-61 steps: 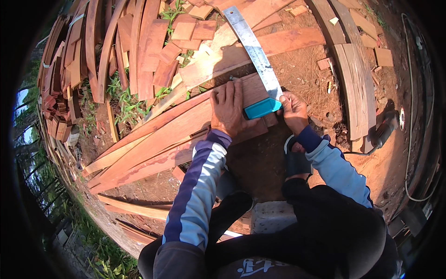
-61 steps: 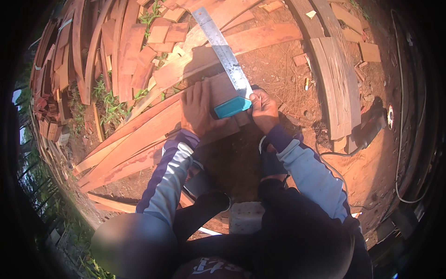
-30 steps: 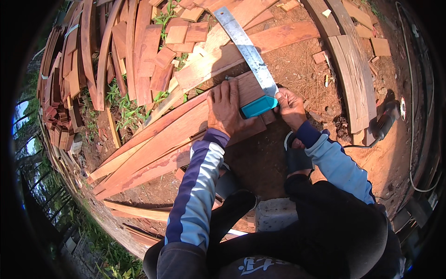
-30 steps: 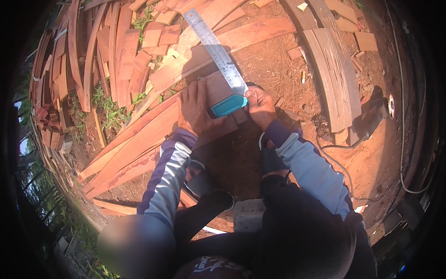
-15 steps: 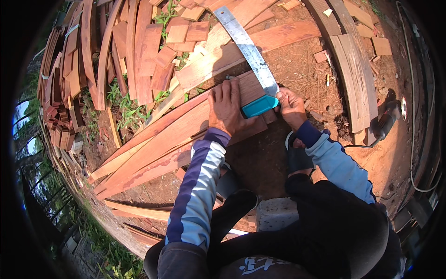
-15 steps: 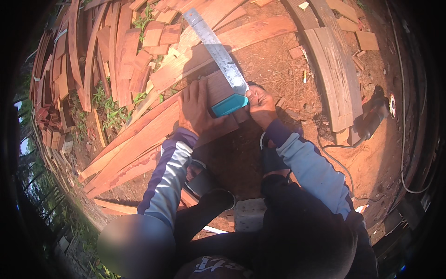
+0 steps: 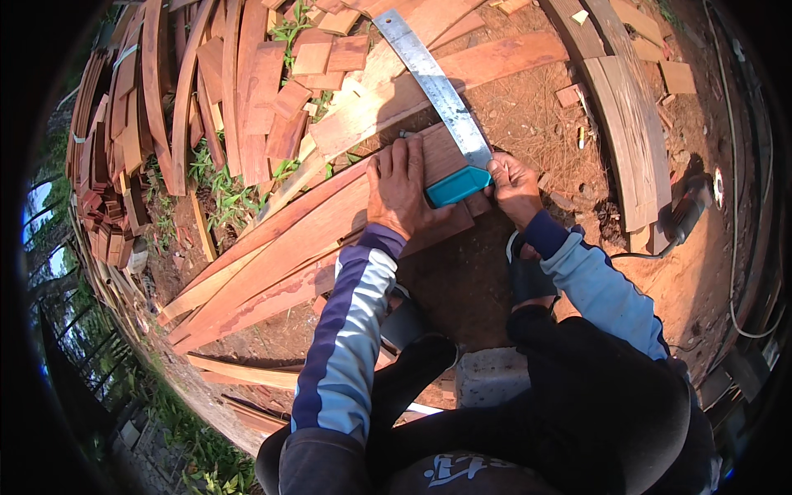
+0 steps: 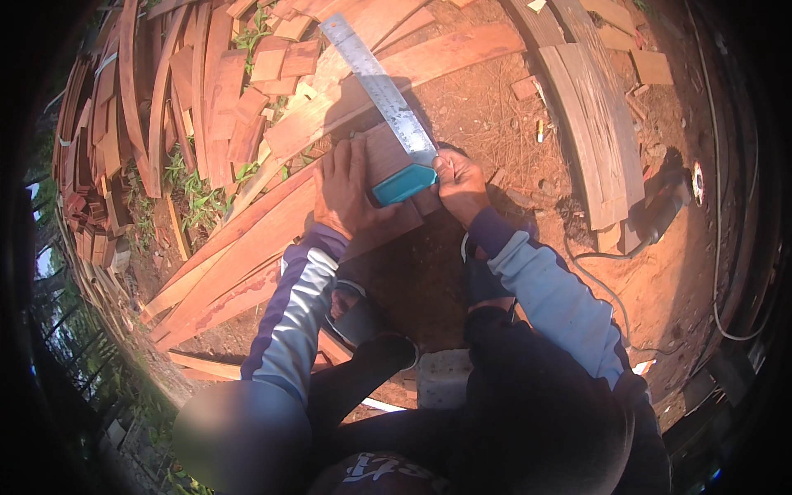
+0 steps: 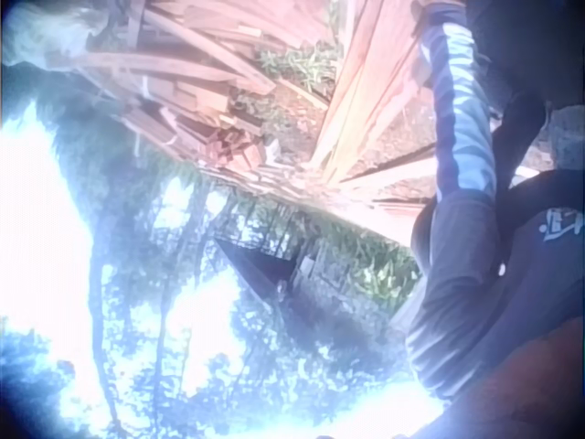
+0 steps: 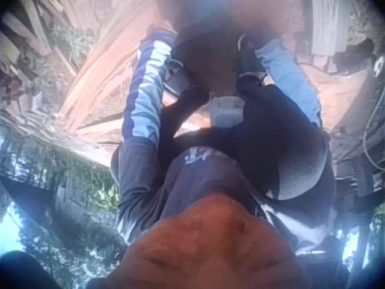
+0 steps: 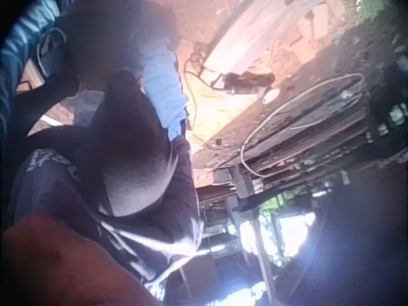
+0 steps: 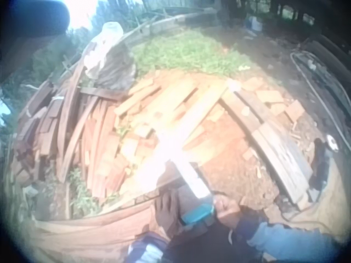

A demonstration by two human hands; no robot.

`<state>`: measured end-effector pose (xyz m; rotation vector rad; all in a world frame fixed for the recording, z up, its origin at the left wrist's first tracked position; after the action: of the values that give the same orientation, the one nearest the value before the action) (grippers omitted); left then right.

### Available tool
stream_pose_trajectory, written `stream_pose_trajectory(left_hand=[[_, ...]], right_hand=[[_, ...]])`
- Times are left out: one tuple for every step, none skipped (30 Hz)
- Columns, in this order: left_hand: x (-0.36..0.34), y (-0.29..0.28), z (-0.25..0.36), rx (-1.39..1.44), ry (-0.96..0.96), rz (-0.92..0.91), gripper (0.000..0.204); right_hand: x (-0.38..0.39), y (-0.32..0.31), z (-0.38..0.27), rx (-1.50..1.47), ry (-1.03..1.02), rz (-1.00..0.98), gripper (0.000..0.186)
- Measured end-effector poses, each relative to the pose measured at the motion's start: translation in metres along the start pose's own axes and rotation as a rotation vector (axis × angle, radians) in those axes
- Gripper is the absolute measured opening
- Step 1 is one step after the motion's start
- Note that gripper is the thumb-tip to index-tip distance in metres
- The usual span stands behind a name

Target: The person measures a wooden plank with a ruler and pencil, then uses an angle grinder to cut the plank. The person moves around the outdoor work area to retrieve tools and position the wood.

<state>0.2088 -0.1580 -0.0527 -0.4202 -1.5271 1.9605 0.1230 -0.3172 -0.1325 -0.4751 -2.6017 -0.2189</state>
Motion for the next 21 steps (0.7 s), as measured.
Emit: stream_pose_trajectory(left_hand=[[0.000, 0.000, 0.000, -0.003, 0.002, -0.008, 0.125], [-0.001, 0.000, 0.000, -0.006, 0.004, -0.015, 0.125], [0.000, 0.000, -0.001, -0.008, 0.007, -0.014, 0.125], [0.000, -0.001, -0.001, -0.010, 0.010, -0.012, 0.125], [0.000, -0.001, -0.001, -0.012, 0.013, -0.010, 0.125], [0.000, -0.002, 0.000, 0.004, 0.020, 0.005, 0.124], [0.000, -0.004, 0.000, 0.021, 0.026, 0.020, 0.122], [0.000, -0.005, 0.001, 0.037, 0.033, 0.035, 0.121], [0.001, -0.005, -0.001, 0.056, 0.043, 0.026, 0.121], [0.001, -0.005, -0.002, 0.076, 0.054, 0.017, 0.122], [0.002, -0.004, -0.004, 0.096, 0.064, 0.009, 0.122], [0.002, -0.004, -0.005, 0.082, 0.077, -0.003, 0.123], [0.003, -0.003, -0.006, 0.068, 0.091, -0.016, 0.123], [0.004, -0.003, -0.008, 0.055, 0.104, -0.028, 0.124], [0.004, -0.005, -0.009, 0.069, 0.102, -0.044, 0.123], [0.005, -0.008, -0.011, 0.082, 0.100, -0.061, 0.122], [0.006, -0.010, -0.011, 0.096, 0.097, -0.077, 0.121], [0.006, -0.011, -0.012, 0.095, 0.093, -0.080, 0.120], [0.007, -0.012, -0.013, 0.094, 0.088, -0.083, 0.120], [0.007, -0.012, -0.013, 0.092, 0.083, -0.086, 0.119], [0.006, -0.012, -0.012, 0.104, 0.086, -0.073, 0.119]], right_hand=[[0.000, 0.001, 0.000, 0.002, -0.009, -0.002, 0.020], [0.000, 0.001, -0.001, 0.004, -0.019, -0.004, 0.020], [0.000, 0.001, -0.001, 0.007, -0.030, -0.006, 0.020], [-0.001, 0.002, 0.001, 0.028, -0.056, -0.027, 0.020], [-0.002, 0.004, 0.005, 0.049, -0.083, -0.047, 0.020], [-0.002, 0.007, 0.002, 0.070, -0.108, -0.067, 0.020], [0.000, 0.008, 0.002, 0.054, -0.112, -0.038, 0.019], [0.004, 0.011, 0.002, 0.039, -0.115, -0.009, 0.019], [0.006, 0.015, 0.000, 0.022, -0.119, 0.016, 0.018], [0.007, 0.017, -0.001, -0.002, -0.111, 0.025, 0.018], [0.008, 0.018, -0.003, -0.025, -0.104, 0.035, 0.018], [0.008, 0.018, -0.002, -0.047, -0.098, 0.045, 0.017], [0.008, 0.019, 0.000, -0.027, -0.089, 0.034, 0.019], [0.008, 0.019, 0.003, -0.007, -0.080, 0.023, 0.021], [0.007, 0.019, 0.003, 0.011, -0.072, 0.011, 0.024], [0.007, 0.019, 0.003, -0.002, -0.069, 0.007, 0.024], [0.007, 0.018, 0.003, -0.015, -0.066, 0.003, 0.024], [0.007, 0.019, 0.004, -0.028, -0.063, -0.001, 0.024], [0.007, 0.019, 0.004, -0.017, -0.059, -0.003, 0.023], [0.007, 0.019, 0.005, -0.006, -0.055, -0.005, 0.023], [0.005, 0.019, 0.005, 0.007, -0.053, -0.005, 0.023]])
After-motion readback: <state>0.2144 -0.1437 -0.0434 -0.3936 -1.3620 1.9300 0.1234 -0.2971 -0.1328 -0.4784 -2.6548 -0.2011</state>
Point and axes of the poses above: each hand's wrist, its own x-axis away from the middle knuckle, its own y-axis out of the palm, z = x × y, the point moved 8 cm from there along -x, towards the middle knuckle
